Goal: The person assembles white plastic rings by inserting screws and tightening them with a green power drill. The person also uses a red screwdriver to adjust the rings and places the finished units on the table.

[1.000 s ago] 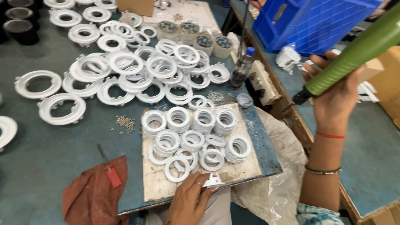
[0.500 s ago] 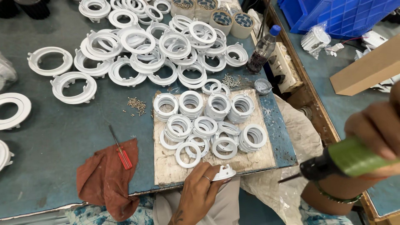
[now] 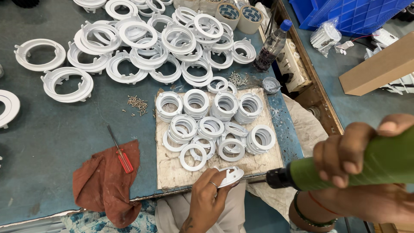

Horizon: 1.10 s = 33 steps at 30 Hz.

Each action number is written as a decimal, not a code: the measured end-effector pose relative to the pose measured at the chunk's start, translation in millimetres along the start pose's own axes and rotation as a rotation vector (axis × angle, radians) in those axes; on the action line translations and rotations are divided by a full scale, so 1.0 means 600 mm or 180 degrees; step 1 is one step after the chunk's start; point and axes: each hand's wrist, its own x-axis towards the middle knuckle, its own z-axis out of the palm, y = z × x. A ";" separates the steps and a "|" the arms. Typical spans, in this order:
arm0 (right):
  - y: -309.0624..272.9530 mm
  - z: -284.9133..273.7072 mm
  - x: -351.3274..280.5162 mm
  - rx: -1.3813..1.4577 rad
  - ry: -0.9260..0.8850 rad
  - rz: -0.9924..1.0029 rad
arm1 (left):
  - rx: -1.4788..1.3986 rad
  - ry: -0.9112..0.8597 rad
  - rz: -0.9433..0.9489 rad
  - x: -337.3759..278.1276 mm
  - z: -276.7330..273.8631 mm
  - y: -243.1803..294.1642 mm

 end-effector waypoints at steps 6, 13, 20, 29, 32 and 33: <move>0.028 0.053 -0.006 0.0159 0.0662 -0.0052 | -0.0026 0.0182 0.0153 0.003 0.005 0.000; 0.042 0.064 -0.009 -0.0011 0.0764 -0.0082 | 0.0032 0.0190 0.0114 0.003 0.007 -0.003; 0.047 0.056 -0.016 -0.0117 0.0702 -0.0066 | 0.0011 0.0221 0.0010 0.003 0.008 -0.001; 0.048 0.054 -0.021 -0.0108 0.0727 -0.0002 | -0.0031 0.0251 -0.0009 0.005 0.006 0.001; 0.049 0.051 -0.026 -0.0159 0.0770 0.0065 | -0.0078 0.0285 0.0037 0.004 0.006 0.000; 0.049 0.051 -0.029 -0.0195 0.0798 0.0098 | -0.0092 0.0284 0.0026 0.002 0.005 0.000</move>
